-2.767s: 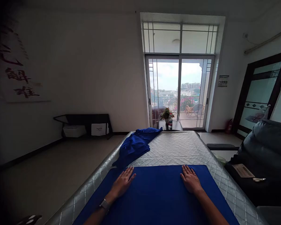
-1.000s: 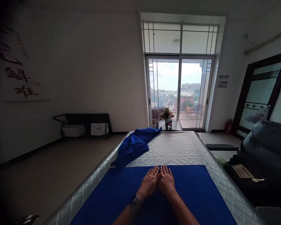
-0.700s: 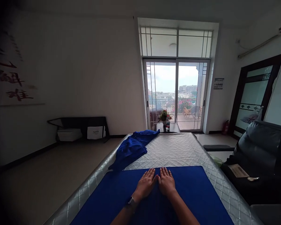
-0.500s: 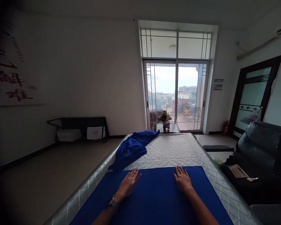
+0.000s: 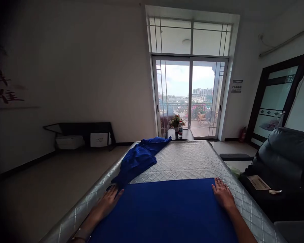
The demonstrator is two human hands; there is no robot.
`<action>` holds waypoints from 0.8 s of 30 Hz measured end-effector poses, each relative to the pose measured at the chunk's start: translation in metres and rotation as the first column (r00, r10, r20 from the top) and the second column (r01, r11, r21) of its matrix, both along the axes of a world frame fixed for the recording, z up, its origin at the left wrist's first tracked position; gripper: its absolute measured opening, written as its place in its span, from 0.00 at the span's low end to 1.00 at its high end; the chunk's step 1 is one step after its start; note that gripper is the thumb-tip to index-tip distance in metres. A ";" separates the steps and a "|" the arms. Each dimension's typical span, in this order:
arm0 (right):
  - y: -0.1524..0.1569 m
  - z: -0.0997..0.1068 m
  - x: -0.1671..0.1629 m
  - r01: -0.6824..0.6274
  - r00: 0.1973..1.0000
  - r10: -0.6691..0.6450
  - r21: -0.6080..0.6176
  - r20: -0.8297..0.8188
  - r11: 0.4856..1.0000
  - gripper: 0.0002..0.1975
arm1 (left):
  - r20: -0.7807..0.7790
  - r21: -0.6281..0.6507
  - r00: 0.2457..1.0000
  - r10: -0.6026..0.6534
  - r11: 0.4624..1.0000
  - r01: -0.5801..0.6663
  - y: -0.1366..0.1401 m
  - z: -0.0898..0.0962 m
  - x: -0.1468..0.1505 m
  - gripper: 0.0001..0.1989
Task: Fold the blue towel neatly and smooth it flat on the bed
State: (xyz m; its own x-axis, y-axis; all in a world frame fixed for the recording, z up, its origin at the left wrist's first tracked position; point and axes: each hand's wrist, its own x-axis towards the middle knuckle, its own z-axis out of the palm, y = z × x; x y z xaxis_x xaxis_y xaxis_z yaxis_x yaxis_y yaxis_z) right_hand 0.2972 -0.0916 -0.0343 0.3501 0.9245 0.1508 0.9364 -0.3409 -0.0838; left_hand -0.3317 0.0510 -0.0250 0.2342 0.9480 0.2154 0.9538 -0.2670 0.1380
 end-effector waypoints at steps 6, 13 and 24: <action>0.004 0.002 0.003 0.072 0.997 -0.073 -0.047 -0.013 0.996 0.34 | 0.059 0.061 0.998 0.023 0.998 -0.027 0.006 -0.005 -0.009 0.31; -0.011 0.021 -0.012 0.086 0.996 -0.087 -0.034 -0.018 0.996 0.33 | 0.100 0.059 0.923 0.372 0.924 -0.379 0.011 -0.017 -0.015 0.39; 0.008 0.086 -0.155 -0.301 0.940 0.305 0.047 -0.151 0.952 0.31 | -0.003 0.054 0.957 -0.289 0.956 0.289 -0.044 0.046 0.130 0.29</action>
State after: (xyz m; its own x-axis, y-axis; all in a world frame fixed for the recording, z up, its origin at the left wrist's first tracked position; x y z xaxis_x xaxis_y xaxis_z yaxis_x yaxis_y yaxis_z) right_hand 0.1425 -0.0839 0.0517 0.0744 0.9874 0.1395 0.9698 -0.0391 -0.2406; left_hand -0.2014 0.0072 0.0213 0.4952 0.8272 0.2656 0.8342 -0.5381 0.1205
